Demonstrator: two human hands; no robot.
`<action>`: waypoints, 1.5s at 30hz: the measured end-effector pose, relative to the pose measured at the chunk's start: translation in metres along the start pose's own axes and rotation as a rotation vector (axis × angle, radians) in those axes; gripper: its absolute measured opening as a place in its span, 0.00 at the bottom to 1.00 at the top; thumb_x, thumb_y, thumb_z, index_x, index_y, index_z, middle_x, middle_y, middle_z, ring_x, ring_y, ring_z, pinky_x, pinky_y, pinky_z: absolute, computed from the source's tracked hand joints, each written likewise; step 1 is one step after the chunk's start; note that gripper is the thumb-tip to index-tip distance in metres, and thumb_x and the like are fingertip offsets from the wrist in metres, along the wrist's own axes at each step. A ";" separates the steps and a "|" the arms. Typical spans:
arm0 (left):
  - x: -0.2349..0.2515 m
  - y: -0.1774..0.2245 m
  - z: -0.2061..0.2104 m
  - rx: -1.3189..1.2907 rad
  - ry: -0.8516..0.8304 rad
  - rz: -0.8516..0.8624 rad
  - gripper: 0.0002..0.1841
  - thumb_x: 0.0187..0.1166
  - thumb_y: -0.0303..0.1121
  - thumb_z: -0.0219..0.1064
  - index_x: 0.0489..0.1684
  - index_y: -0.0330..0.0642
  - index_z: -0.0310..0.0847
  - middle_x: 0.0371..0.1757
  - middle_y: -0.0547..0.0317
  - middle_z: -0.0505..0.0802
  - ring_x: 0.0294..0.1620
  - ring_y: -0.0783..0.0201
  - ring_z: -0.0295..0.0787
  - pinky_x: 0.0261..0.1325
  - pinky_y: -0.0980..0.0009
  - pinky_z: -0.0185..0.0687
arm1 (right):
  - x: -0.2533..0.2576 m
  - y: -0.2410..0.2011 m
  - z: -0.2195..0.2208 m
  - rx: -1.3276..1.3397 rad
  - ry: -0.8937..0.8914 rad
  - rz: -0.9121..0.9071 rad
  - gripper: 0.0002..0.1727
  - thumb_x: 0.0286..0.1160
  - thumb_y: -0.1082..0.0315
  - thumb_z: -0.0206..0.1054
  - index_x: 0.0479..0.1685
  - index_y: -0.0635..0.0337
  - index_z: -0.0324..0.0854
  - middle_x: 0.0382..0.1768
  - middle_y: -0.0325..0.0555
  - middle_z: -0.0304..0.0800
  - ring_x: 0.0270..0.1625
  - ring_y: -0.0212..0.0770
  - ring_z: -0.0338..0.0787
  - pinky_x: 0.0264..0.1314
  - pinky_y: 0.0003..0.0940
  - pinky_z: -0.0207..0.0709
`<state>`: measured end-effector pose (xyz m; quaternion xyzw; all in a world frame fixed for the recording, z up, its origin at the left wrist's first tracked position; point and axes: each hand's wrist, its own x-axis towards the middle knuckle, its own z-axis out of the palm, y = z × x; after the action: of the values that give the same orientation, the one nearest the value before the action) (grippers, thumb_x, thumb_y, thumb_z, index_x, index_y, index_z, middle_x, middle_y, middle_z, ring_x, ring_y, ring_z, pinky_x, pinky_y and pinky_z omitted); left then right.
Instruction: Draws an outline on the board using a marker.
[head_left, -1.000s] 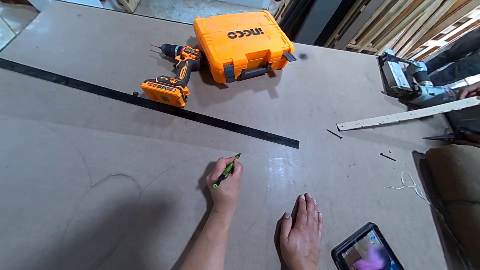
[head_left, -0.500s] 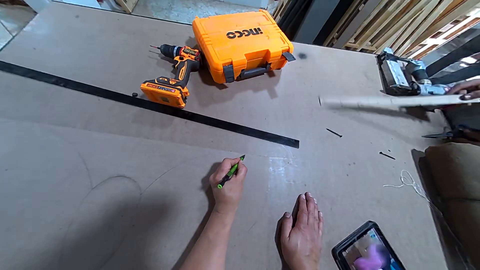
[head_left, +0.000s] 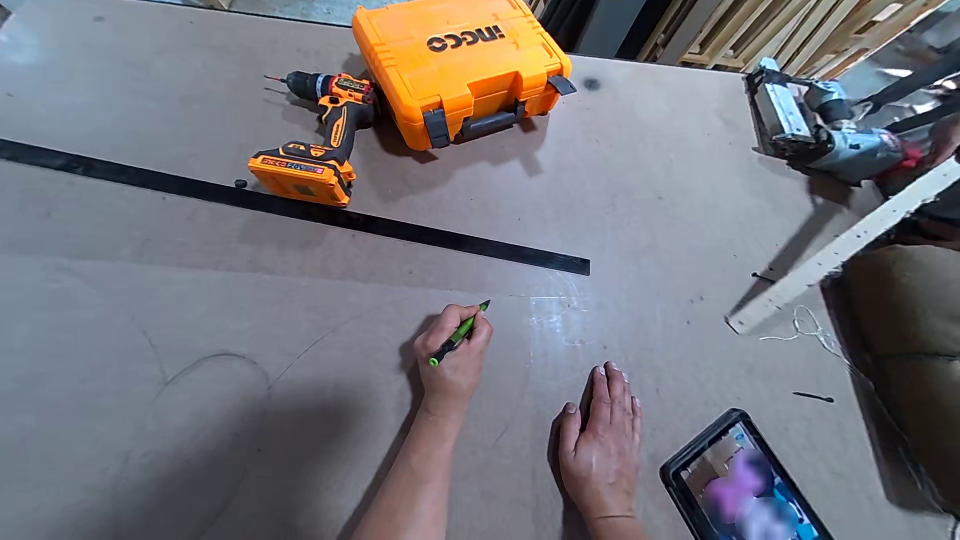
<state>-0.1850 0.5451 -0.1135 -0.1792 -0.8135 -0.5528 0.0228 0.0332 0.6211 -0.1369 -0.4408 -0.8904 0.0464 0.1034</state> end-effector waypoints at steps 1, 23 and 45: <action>0.000 0.000 0.000 -0.001 -0.006 0.008 0.02 0.69 0.32 0.75 0.35 0.49 0.91 0.29 0.73 0.93 0.26 0.81 0.87 0.27 0.80 0.84 | 0.000 0.000 0.000 0.000 -0.004 0.000 0.42 0.81 0.43 0.39 0.86 0.62 0.69 0.89 0.55 0.66 0.92 0.56 0.64 0.94 0.60 0.50; 0.000 -0.002 -0.005 -0.105 -0.230 0.083 0.02 0.68 0.33 0.75 0.33 0.51 0.92 0.29 0.74 0.94 0.25 0.79 0.87 0.26 0.79 0.86 | 0.001 -0.001 0.000 0.000 -0.019 0.015 0.42 0.82 0.42 0.39 0.87 0.61 0.69 0.90 0.53 0.65 0.93 0.54 0.62 0.95 0.59 0.48; 0.002 -0.004 -0.012 -0.180 -0.495 0.117 0.02 0.66 0.32 0.75 0.31 0.52 0.92 0.27 0.74 0.93 0.24 0.78 0.86 0.24 0.78 0.84 | 0.002 -0.001 -0.002 -0.006 -0.030 0.018 0.41 0.82 0.43 0.39 0.87 0.60 0.68 0.91 0.52 0.63 0.93 0.53 0.61 0.95 0.59 0.47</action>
<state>-0.1899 0.5334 -0.1121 -0.3568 -0.7301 -0.5602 -0.1610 0.0321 0.6219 -0.1345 -0.4483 -0.8880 0.0511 0.0884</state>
